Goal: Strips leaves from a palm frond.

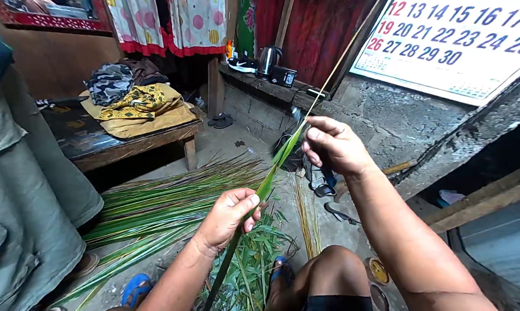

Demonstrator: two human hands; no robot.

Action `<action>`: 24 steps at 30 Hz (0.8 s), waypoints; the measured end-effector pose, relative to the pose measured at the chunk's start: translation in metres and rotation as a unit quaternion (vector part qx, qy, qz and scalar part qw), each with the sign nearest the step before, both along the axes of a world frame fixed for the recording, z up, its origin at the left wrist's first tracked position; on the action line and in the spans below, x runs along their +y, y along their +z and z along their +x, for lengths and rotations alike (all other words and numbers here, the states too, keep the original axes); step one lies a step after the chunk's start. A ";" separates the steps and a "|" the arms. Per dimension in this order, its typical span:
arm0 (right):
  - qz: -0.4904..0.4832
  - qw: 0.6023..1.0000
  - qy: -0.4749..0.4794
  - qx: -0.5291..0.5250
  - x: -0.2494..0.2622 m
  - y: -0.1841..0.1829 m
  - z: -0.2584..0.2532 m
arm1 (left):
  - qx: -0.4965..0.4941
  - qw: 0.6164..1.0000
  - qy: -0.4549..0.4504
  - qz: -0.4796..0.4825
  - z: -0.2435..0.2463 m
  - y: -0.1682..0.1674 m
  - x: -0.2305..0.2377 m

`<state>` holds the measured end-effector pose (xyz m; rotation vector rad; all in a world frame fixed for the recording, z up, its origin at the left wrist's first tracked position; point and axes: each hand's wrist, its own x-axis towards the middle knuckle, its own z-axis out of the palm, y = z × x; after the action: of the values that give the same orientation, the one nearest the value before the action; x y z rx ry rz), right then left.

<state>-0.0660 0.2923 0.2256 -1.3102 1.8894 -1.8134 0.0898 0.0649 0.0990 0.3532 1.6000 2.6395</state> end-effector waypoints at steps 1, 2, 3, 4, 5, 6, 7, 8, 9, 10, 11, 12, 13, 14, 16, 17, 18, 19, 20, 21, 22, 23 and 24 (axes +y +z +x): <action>-0.006 1.000 -0.004 -0.025 -0.001 -0.002 0.002 | -0.002 1.000 0.004 -0.002 0.000 0.000 0.001; 0.005 0.999 0.007 -0.049 -0.003 -0.006 0.005 | -0.003 1.000 0.009 -0.005 0.000 0.000 0.001; 0.023 0.997 0.029 -0.070 -0.007 -0.013 0.009 | -0.002 1.000 0.014 -0.012 -0.001 0.000 0.002; 0.037 0.994 0.053 -0.088 -0.010 -0.020 0.012 | 0.001 1.000 0.018 -0.023 -0.001 0.000 0.004; 0.035 0.993 0.063 -0.099 -0.013 -0.026 0.014 | 0.005 0.999 0.021 -0.040 -0.002 -0.001 0.005; 0.027 0.993 0.049 -0.106 -0.016 -0.027 0.015 | 0.011 0.998 0.026 -0.060 -0.002 -0.002 0.006; 0.012 0.994 0.019 -0.109 -0.017 -0.024 0.014 | 0.017 0.996 0.030 -0.079 -0.003 -0.005 0.006; -0.008 0.994 -0.019 -0.110 -0.017 -0.020 0.013 | 0.022 0.995 0.035 -0.095 -0.003 -0.007 0.007; -0.026 0.992 -0.057 -0.112 -0.018 -0.013 0.011 | 0.027 0.993 0.043 -0.108 -0.003 -0.008 0.007; -0.037 0.989 -0.087 -0.115 -0.017 -0.007 0.010 | 0.030 0.991 0.051 -0.117 -0.003 -0.009 0.008; -0.038 0.988 -0.096 -0.117 -0.015 -0.004 0.008 | 0.032 0.990 0.062 -0.125 -0.003 -0.009 0.008; -0.024 0.989 -0.082 -0.117 -0.012 -0.003 0.009 | 0.034 0.989 0.070 -0.125 -0.004 -0.009 0.008; 0.005 0.992 -0.050 -0.115 -0.008 -0.006 0.011 | 0.037 0.989 0.074 -0.120 -0.005 -0.008 0.008; 0.043 0.992 -0.013 -0.115 -0.005 -0.014 0.016 | 0.038 0.990 0.075 -0.114 -0.006 -0.007 0.007; 0.110 0.985 0.065 -0.114 -0.002 -0.039 0.029 | 0.037 0.991 0.072 -0.103 -0.006 -0.007 0.006; 0.126 0.980 0.103 -0.114 -0.002 -0.052 0.035 | 0.041 0.992 0.070 -0.099 -0.007 -0.007 0.006; 0.125 0.976 0.134 -0.117 -0.003 -0.064 0.037 | 0.047 0.992 0.067 -0.100 -0.008 -0.007 0.006; 0.117 0.973 0.155 -0.122 -0.003 -0.072 0.038 | 0.051 0.992 0.065 -0.100 -0.008 -0.008 0.006; 0.110 0.972 0.163 -0.124 -0.003 -0.077 0.038 | 0.052 0.992 0.061 -0.098 -0.008 -0.008 0.006; 0.109 0.973 0.164 -0.122 -0.002 -0.078 0.036 | 0.046 0.993 0.055 -0.095 -0.007 -0.008 0.006; 0.108 0.974 0.162 -0.116 0.000 -0.078 0.034 | 0.038 0.994 0.045 -0.088 -0.006 -0.009 0.006; 0.106 0.976 0.157 -0.103 0.002 -0.077 0.031 | 0.029 0.996 0.034 -0.077 -0.005 -0.009 0.006; 0.103 0.979 0.149 -0.089 0.004 -0.074 0.028 | 0.022 0.997 0.021 -0.068 -0.004 -0.009 0.006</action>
<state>-0.0382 0.2958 0.1514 -1.2358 1.6365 -1.4898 0.0862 0.0711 0.0897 0.3767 1.8075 2.5515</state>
